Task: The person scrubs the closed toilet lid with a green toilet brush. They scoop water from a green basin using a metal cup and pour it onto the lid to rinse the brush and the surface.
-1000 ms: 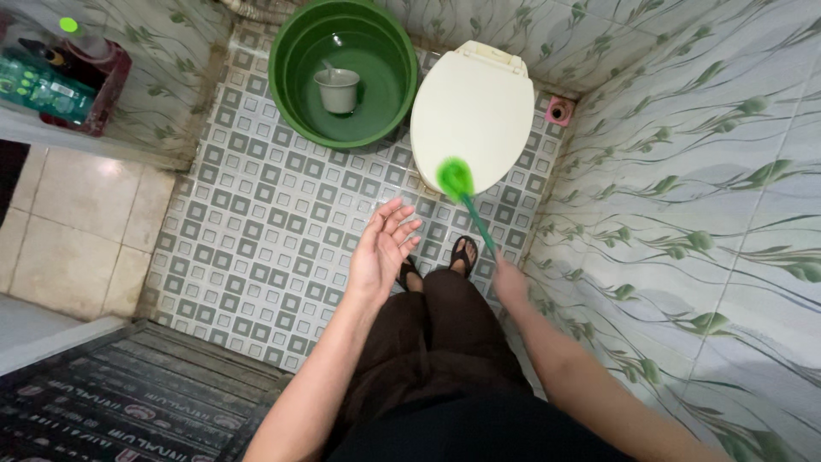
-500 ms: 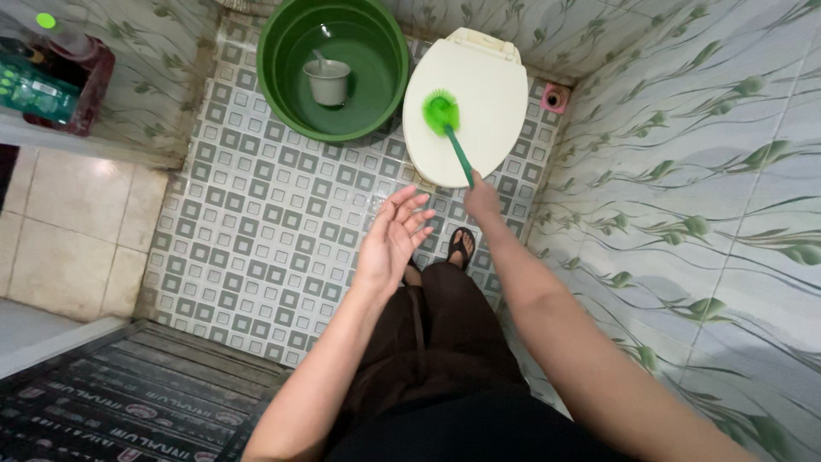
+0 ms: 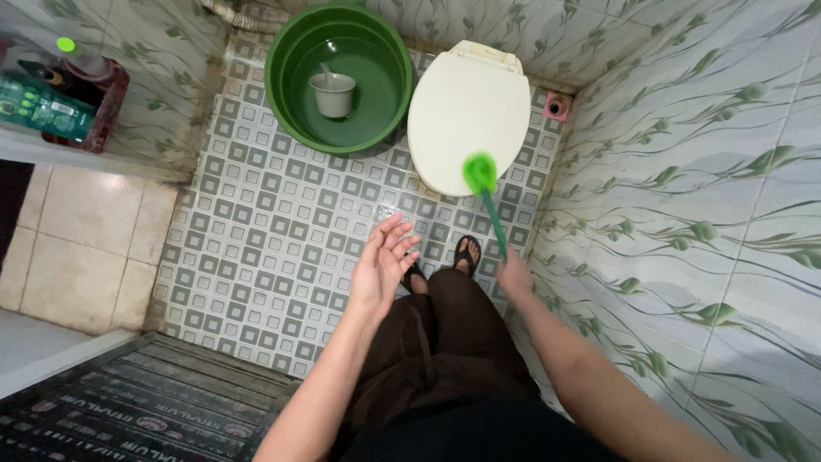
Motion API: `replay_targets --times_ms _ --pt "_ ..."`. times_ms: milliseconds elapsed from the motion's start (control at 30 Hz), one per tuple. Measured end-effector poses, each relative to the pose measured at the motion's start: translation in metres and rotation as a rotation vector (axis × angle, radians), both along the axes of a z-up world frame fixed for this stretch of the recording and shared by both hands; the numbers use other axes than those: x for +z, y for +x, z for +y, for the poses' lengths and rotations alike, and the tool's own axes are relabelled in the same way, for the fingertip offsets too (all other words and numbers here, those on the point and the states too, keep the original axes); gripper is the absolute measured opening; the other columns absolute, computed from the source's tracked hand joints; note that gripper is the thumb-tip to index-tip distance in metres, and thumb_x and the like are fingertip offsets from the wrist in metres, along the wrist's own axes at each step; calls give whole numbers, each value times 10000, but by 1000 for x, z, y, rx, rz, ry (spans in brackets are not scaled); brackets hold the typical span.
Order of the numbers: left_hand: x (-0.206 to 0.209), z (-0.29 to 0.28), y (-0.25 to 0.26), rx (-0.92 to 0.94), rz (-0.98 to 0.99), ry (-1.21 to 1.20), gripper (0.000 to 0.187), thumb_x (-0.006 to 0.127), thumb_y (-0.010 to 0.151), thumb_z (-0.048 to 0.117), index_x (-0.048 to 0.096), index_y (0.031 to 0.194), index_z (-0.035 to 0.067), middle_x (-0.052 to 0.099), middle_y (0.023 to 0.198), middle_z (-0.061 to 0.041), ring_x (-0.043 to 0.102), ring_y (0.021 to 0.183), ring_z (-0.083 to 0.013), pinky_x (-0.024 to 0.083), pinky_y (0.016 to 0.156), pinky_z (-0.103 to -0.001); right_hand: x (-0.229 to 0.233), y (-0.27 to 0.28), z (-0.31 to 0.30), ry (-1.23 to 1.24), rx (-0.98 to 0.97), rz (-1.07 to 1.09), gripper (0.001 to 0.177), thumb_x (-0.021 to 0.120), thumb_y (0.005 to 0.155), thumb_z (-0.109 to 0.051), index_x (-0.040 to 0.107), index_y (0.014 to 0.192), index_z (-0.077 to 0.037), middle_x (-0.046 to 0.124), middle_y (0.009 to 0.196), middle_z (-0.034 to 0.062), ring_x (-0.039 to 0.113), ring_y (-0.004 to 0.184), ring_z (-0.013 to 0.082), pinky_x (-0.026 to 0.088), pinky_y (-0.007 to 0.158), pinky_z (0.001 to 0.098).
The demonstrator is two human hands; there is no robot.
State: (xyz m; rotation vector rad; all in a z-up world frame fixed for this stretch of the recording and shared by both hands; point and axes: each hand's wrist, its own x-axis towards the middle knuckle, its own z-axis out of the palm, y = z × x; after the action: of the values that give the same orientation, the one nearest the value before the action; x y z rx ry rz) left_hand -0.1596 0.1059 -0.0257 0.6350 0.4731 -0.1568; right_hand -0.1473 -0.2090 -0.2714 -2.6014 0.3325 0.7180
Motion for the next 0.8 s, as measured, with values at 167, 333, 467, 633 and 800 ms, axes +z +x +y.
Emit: replay_targets --times_ms 167,333,467,633,800 --pt "8 -18 15 -50 -12 7 432 391 1103 328 486 1431 64 597 1341 -97 603 1186 -230 487 1006 -384 -29 127 32 177 -48 -119 452 510 943 -116 553 1390 -71 697 1055 299 668 983 497 534 868 560" --pt "11 -28 17 -92 -51 -22 448 384 1102 335 485 1443 63 602 1368 -100 603 1194 -225 485 1006 -374 -36 104 42 111 -49 -185 594 556 914 -105 491 1504 -93 685 1050 305 654 987 496 525 866 566" --pt "6 -21 14 -82 -13 -19 450 371 1101 339 485 1447 75 599 1356 -87 603 1188 -217 491 1004 -373 -18 -5 33 75 8 -88 582 587 924 -161 497 1499 -138 707 965 282 688 910 478 549 810 571" --pt "5 -8 8 -70 -5 -1 434 360 1096 321 484 1431 75 608 1348 -89 606 1169 -216 493 992 -372 -7 -42 37 28 32 2 544 591 949 -195 519 1487 -166 708 937 308 686 908 486 545 831 581" --pt "8 -6 9 -51 3 -1 431 364 1095 310 487 1432 70 608 1329 -89 607 1163 -217 498 981 -369 -27 65 70 217 48 -96 703 608 782 -83 473 1470 -36 699 1006 317 676 951 490 534 861 562"
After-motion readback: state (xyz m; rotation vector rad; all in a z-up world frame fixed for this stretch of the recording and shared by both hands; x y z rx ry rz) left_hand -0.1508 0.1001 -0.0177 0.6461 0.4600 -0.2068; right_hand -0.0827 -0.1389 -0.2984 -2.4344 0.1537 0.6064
